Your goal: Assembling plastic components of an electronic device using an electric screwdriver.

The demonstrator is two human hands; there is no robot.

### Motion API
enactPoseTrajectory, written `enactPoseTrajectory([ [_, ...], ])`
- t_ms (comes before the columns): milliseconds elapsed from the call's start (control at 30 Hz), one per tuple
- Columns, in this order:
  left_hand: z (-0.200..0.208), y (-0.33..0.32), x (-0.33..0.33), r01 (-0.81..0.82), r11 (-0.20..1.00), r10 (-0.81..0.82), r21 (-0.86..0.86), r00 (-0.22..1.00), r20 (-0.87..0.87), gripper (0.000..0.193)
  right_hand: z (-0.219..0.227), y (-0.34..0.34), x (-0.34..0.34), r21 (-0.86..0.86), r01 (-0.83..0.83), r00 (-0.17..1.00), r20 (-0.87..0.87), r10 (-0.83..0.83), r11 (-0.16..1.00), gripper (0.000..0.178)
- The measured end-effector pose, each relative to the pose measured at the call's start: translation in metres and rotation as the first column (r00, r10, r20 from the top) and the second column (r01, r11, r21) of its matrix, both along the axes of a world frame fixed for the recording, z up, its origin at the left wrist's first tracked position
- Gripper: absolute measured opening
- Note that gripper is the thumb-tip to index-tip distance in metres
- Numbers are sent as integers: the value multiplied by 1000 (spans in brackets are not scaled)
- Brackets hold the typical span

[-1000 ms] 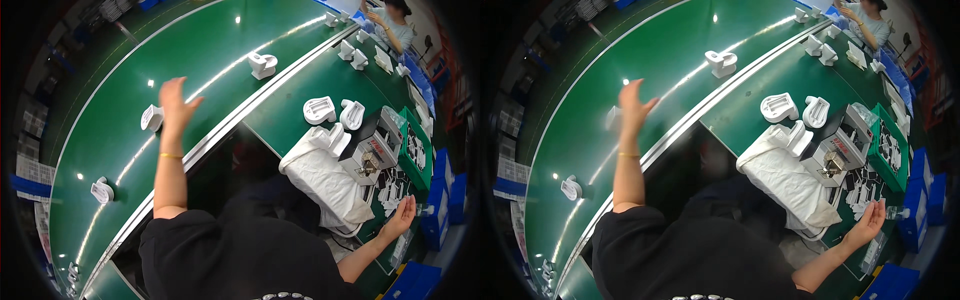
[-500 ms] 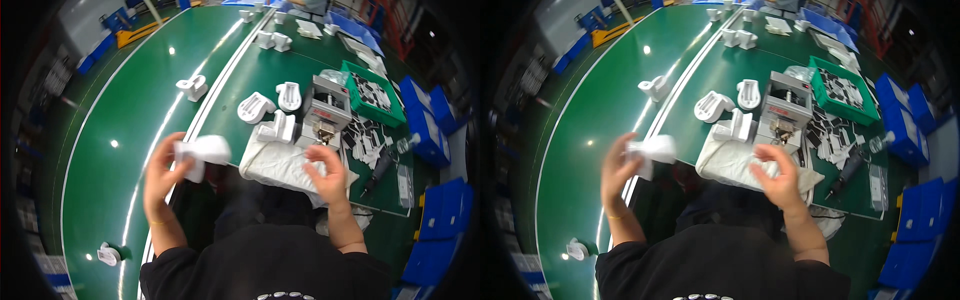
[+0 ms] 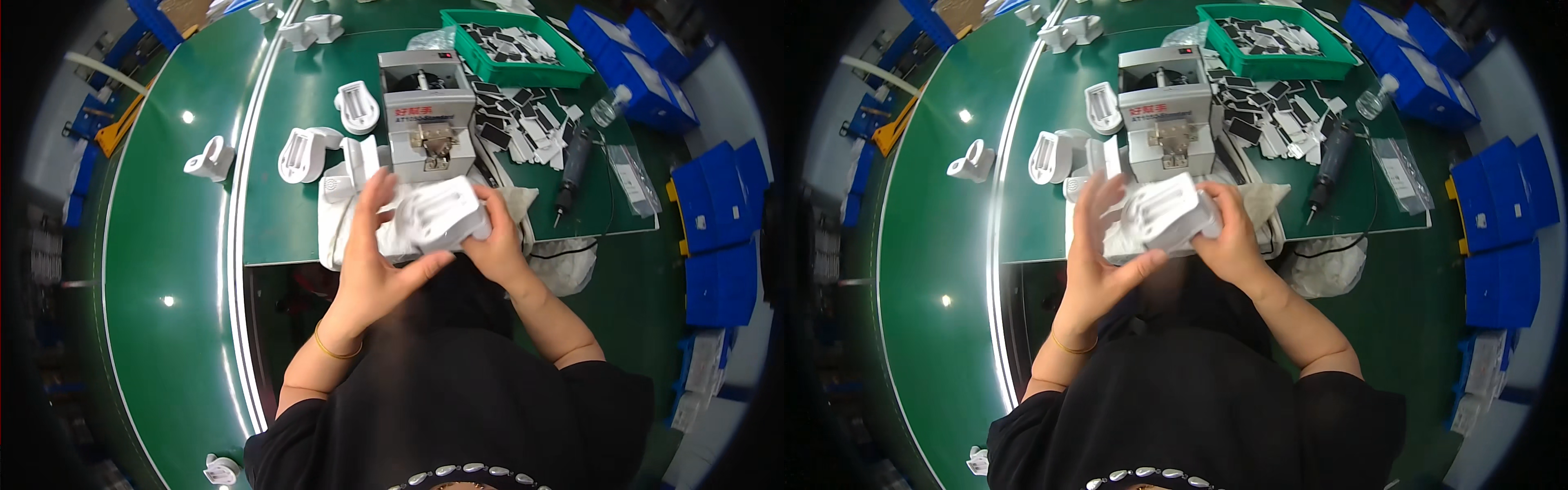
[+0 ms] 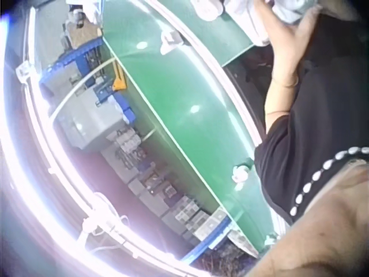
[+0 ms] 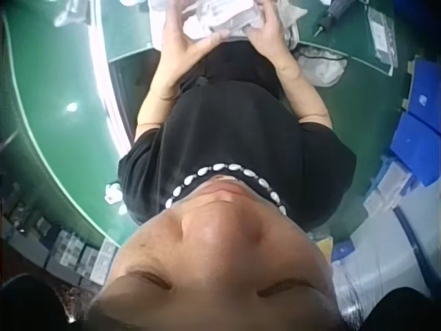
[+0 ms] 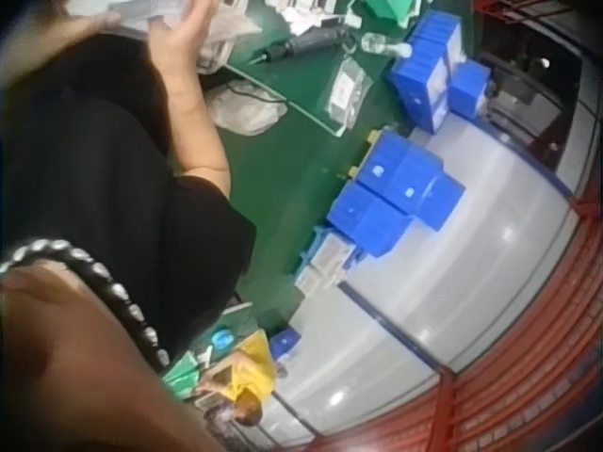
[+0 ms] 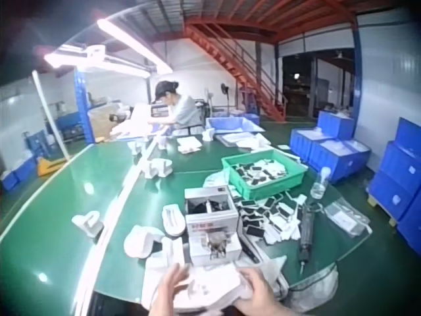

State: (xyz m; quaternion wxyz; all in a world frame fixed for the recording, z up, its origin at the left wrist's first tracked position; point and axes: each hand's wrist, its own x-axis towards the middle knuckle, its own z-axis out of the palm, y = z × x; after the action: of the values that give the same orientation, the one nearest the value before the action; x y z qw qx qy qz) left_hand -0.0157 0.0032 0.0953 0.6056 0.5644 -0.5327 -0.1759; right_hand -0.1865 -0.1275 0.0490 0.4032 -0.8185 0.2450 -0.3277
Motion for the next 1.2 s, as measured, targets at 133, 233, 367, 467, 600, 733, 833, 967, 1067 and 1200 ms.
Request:
enactPoseTrajectory([
  [133,-22,-3,-17,178,963,-143,200,973,-181,111,-10,-1,0,21,331,941,69,-332,943,65],
  [233,-29,-13,-29,114,989,-87,98,966,-244,121,-5,16,0,-364,222,975,100,-199,905,69],
  [367,-36,-27,-2,-14,993,27,114,993,-113,119,18,17,-13,-7,-148,984,-96,147,989,75],
  [467,-35,-22,-3,62,992,-40,108,981,-188,118,24,-47,-27,165,151,986,-100,-136,975,24],
  [600,-51,-20,-14,246,954,-183,169,930,-320,117,3,-143,-9,-289,413,887,-89,-454,864,25],
  [733,-55,-21,-16,245,952,-202,182,953,-228,113,-18,-163,9,-632,204,875,-225,-429,748,36],
  [833,-58,-18,-13,231,958,-198,168,961,-191,112,-15,-163,17,-617,195,794,-358,-492,763,46],
  [967,-57,-18,-9,222,965,-214,137,974,-73,111,-17,-169,4,-576,338,766,-292,-573,745,59],
  [1067,-64,-13,-7,195,969,-188,151,980,-64,110,18,-128,-2,-63,391,905,-158,-396,918,45],
  [1200,-63,-10,-8,186,969,-173,166,981,-87,109,50,-43,-7,277,-11,983,180,-40,961,28],
])
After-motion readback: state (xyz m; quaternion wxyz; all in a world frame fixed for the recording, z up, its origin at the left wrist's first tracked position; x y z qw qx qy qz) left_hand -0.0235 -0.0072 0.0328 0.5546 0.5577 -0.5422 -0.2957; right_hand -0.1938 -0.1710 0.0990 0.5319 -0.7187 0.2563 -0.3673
